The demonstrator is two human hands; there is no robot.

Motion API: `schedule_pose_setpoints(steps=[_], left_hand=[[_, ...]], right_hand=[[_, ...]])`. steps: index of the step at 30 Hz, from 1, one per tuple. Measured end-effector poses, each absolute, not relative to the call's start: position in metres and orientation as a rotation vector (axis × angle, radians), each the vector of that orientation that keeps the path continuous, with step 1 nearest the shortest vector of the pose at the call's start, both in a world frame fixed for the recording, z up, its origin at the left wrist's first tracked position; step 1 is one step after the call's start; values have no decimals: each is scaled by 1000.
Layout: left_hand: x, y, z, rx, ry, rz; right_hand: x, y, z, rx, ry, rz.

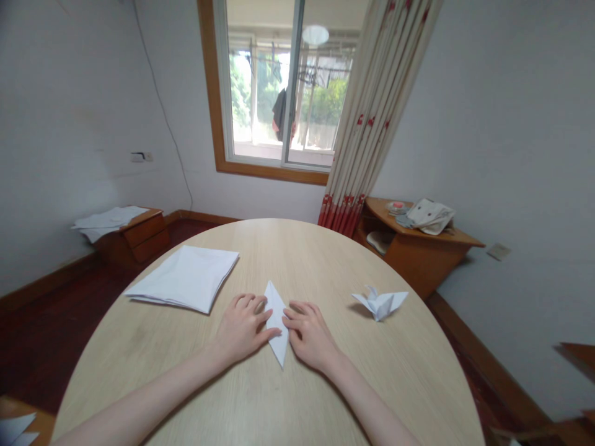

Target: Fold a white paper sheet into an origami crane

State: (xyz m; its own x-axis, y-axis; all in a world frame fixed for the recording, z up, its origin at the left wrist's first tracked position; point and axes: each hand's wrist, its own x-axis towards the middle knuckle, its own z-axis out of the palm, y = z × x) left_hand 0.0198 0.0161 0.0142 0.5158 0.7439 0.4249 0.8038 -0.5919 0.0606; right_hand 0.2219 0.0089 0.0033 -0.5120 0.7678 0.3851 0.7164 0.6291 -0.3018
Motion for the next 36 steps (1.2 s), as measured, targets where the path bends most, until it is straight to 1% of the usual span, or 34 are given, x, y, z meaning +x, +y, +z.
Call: schedule_pose_setpoints(steps=[13, 18, 24, 31, 36], left_hand=[[17, 19, 14, -2669, -1377, -517], [16, 21, 14, -2699, -1350, -524], [13, 25, 12, -2774, -1307, -443], [13, 31, 3, -2903, -1161, -623], [12, 33, 2, -2979, -1127, -707]], right_hand=[[226, 10, 1, -1051, -2324, 38], [225, 7, 1, -1017, -2323, 24], [222, 5, 1, -938, -2319, 59], [221, 3, 2, -933, -2353, 110], [216, 4, 2, -1040, -2337, 181]])
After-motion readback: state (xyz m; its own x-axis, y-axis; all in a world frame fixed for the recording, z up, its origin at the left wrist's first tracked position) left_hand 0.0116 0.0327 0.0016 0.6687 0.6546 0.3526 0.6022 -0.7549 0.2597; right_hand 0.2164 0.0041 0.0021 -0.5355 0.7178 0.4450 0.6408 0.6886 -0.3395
